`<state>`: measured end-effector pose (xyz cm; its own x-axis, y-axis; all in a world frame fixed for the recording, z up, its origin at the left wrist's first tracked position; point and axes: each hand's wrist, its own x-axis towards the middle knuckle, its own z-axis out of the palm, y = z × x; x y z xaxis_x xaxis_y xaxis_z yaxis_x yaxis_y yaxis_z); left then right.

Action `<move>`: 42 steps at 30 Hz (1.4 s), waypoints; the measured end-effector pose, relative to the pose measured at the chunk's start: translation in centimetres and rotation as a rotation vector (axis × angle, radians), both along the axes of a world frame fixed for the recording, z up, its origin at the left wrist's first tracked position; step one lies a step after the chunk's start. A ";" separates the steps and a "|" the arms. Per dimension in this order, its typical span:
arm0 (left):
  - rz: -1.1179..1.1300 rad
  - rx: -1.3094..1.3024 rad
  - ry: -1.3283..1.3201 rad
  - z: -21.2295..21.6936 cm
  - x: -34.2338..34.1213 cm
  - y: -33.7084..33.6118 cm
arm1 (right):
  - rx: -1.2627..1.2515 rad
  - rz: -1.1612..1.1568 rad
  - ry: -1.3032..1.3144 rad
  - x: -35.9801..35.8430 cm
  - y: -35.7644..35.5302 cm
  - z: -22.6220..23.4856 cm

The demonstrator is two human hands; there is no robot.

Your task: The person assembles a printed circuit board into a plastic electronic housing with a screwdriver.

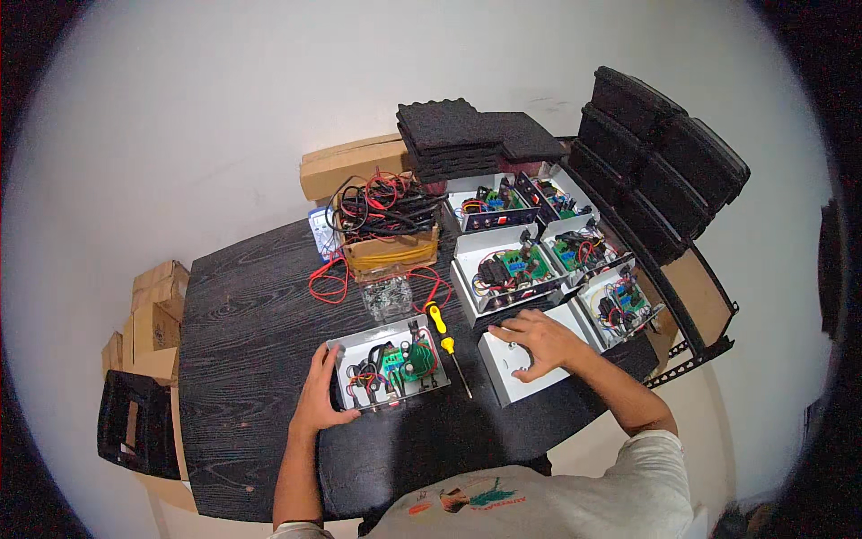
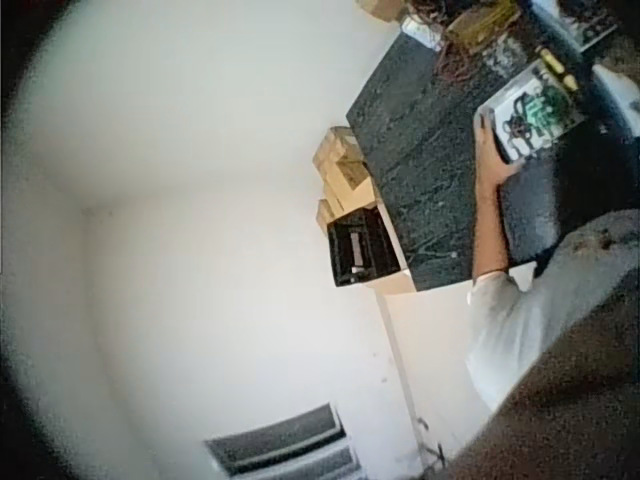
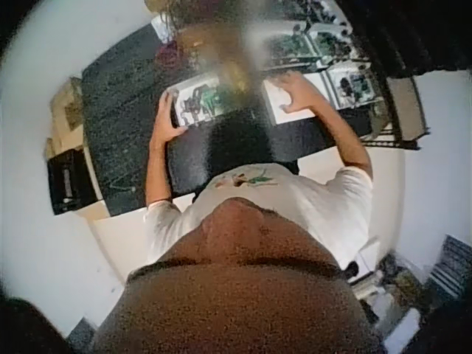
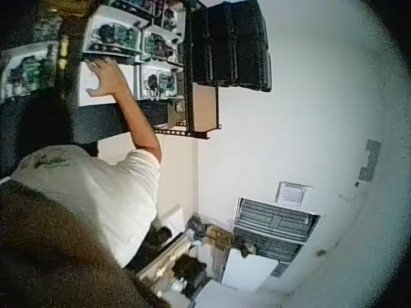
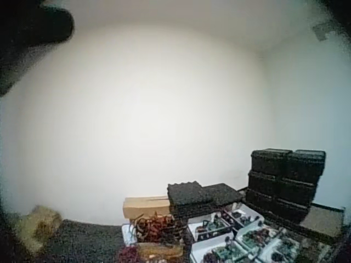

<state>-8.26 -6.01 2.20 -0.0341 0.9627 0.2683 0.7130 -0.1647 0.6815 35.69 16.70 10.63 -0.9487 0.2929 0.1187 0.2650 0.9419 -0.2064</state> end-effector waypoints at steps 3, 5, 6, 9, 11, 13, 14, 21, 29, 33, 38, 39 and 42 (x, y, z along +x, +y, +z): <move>-0.009 0.009 0.001 0.0 -0.1 -0.1 | -0.011 -0.007 -0.010 0.0 0.4 -0.3; -0.013 0.013 -0.003 -0.2 -0.3 -0.2 | 0.029 0.015 0.005 -0.1 0.7 -0.6; -0.017 0.018 -0.009 0.0 -0.3 -0.2 | 0.027 0.024 0.005 -0.2 0.7 -0.5; -0.007 -0.014 0.006 0.3 -0.1 -0.2 | 0.008 -0.022 0.028 -0.3 0.4 0.3; 0.005 -0.017 0.032 -0.2 -0.3 -0.3 | 0.074 -0.045 0.018 -0.8 -0.2 0.9; 0.010 -0.042 0.027 0.2 0.0 -0.1 | 0.111 -0.041 0.090 -2.2 -1.2 2.9; 0.021 -0.050 0.028 0.2 -0.2 -0.1 | 0.102 -0.029 0.092 -3.4 -1.4 2.7; -0.004 0.020 0.028 -0.3 -0.4 0.0 | -0.139 -0.273 0.085 -13.2 -1.3 -1.7; -0.005 0.053 0.041 -0.3 -0.3 -0.4 | -0.244 -0.437 -0.139 -16.9 0.5 -3.6; -0.004 0.033 0.031 1.0 0.3 -0.2 | -0.224 -0.461 0.148 -15.9 0.3 -0.4; -0.010 0.086 0.089 1.2 0.2 -0.2 | -0.463 -0.320 0.583 -18.7 -3.6 5.3; -0.017 0.073 0.075 1.2 0.2 0.0 | -0.561 -0.233 0.674 -19.5 -4.1 5.0; -0.012 0.059 0.067 0.9 0.2 0.0 | -0.668 -0.052 0.807 -22.2 -5.3 4.2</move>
<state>-8.02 -6.00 3.13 -0.0024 0.9454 0.3260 0.7545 -0.2123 0.6210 13.53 11.38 14.80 -0.6442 0.5702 0.5097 -0.1454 0.5629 -0.8136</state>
